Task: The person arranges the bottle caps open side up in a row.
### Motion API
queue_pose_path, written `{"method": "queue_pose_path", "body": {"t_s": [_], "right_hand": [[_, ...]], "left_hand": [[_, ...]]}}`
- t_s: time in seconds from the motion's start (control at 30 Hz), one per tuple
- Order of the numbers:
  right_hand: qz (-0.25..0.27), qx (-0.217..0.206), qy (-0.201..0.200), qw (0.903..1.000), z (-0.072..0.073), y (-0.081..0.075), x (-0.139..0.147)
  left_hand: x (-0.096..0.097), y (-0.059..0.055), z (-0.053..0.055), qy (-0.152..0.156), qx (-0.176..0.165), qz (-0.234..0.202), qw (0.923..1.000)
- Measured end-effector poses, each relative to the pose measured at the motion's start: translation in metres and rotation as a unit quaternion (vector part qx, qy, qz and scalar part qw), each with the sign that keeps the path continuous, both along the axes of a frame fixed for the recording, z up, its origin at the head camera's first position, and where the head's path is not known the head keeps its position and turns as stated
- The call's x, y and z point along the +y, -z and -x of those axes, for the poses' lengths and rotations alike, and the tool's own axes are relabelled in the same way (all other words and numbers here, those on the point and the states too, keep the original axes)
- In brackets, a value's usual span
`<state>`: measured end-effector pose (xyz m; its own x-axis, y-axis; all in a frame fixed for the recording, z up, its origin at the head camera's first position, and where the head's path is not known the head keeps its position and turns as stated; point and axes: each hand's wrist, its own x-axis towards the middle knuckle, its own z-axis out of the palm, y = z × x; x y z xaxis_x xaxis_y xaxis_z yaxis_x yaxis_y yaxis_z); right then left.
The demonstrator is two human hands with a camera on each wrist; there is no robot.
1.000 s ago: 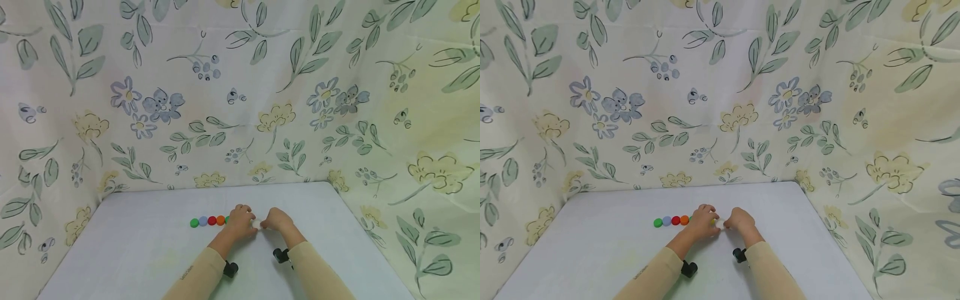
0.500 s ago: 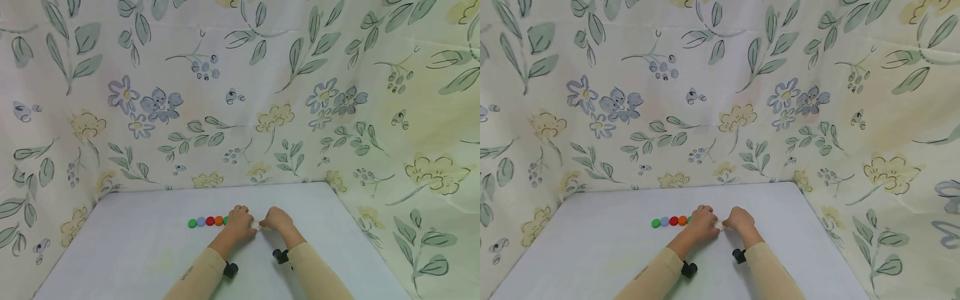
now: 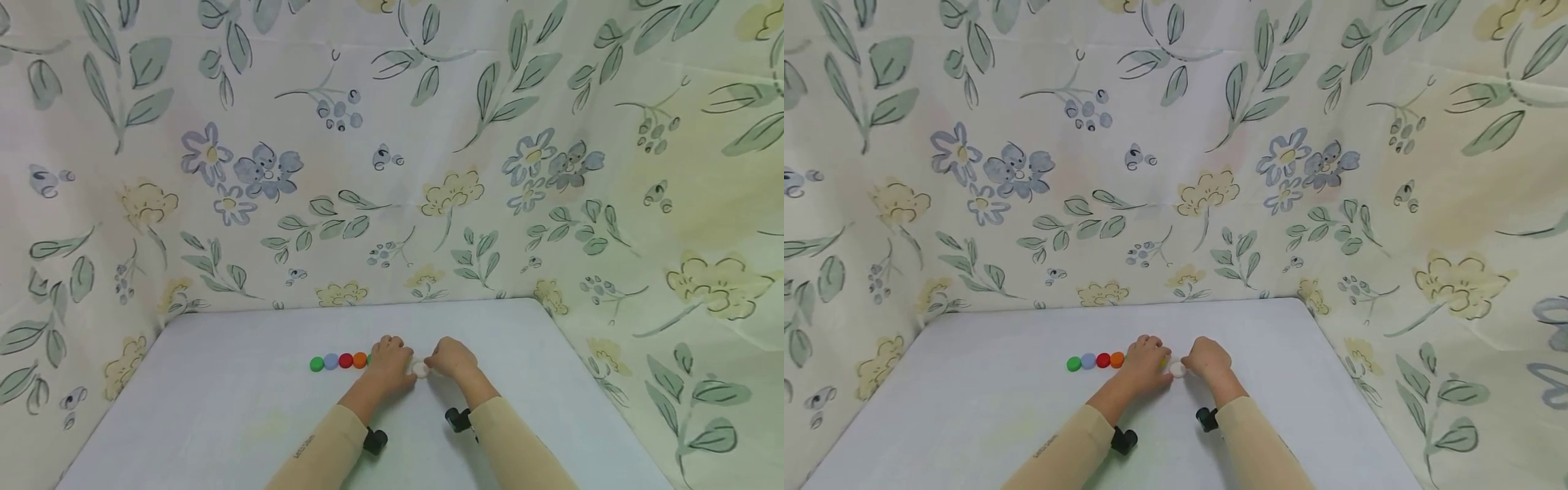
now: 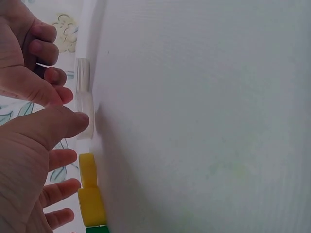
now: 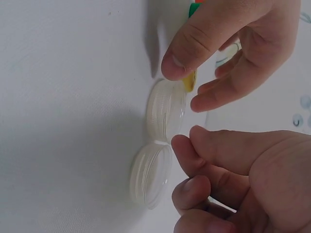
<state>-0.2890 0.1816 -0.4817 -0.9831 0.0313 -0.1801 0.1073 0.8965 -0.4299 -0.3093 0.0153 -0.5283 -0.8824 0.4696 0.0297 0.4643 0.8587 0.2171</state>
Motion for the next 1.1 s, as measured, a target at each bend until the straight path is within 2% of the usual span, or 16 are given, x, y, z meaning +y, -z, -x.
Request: {"method": "queue_pose_path", "body": {"t_s": [0.37, 0.7, 1.1], "right_hand": [[0.018, 0.021, -0.023, 0.9993, 0.005, 0.003, -0.004], [0.017, 0.005, -0.013, 0.9998, 0.012, 0.007, -0.015], [-0.004, 0.009, -0.038, 0.9992, 0.015, 0.012, -0.025]], "left_hand": [[-0.01, -0.002, 0.004, -0.035, -0.013, 0.013, 0.9992], [-0.014, 0.0, 0.007, -0.048, -0.014, 0.007, 0.9987], [-0.012, 0.004, 0.007, -0.051, -0.001, 0.013, 0.9986]]}}
